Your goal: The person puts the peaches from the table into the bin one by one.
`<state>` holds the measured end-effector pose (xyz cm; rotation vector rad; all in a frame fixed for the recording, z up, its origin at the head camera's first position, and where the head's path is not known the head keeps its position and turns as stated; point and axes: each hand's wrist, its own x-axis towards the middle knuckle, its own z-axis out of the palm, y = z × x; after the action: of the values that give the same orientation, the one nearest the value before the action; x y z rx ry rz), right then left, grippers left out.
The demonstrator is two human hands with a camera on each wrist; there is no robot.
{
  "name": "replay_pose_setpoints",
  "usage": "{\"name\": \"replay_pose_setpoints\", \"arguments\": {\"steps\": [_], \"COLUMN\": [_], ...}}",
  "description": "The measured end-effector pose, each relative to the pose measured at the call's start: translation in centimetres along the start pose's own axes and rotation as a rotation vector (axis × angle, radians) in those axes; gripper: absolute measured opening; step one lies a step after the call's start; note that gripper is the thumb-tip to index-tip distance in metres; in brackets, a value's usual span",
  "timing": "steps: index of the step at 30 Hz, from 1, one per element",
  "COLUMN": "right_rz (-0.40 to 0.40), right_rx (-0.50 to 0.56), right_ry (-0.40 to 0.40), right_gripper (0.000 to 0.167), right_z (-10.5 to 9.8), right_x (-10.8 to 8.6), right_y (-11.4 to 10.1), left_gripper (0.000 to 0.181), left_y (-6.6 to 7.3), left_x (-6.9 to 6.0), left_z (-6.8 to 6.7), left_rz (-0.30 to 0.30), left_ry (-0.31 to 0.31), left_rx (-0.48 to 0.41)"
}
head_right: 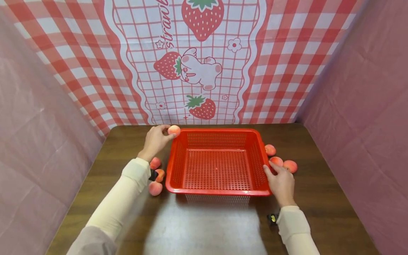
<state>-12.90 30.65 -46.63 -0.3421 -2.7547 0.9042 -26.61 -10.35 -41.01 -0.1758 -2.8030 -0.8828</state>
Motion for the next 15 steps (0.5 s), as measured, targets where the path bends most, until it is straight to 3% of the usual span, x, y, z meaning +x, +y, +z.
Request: {"name": "replay_pose_setpoints", "arguments": {"steps": [6,15], "right_rz": [-0.016,-0.017], "right_rx": [-0.006,-0.001], "right_ry": [0.023,0.026], "right_gripper": [0.050,0.050], "right_z": [0.1,0.4], "right_x": [0.1,0.0], "right_y": [-0.2,-0.2], "left_gripper": [0.043,0.036], "left_y": [1.7,2.6], "left_x": [0.4,0.3], "left_z": [0.4,1.0], "left_rz": [0.050,0.046], "left_ry": [-0.040,-0.096], "left_rx": [0.031,0.074]}}
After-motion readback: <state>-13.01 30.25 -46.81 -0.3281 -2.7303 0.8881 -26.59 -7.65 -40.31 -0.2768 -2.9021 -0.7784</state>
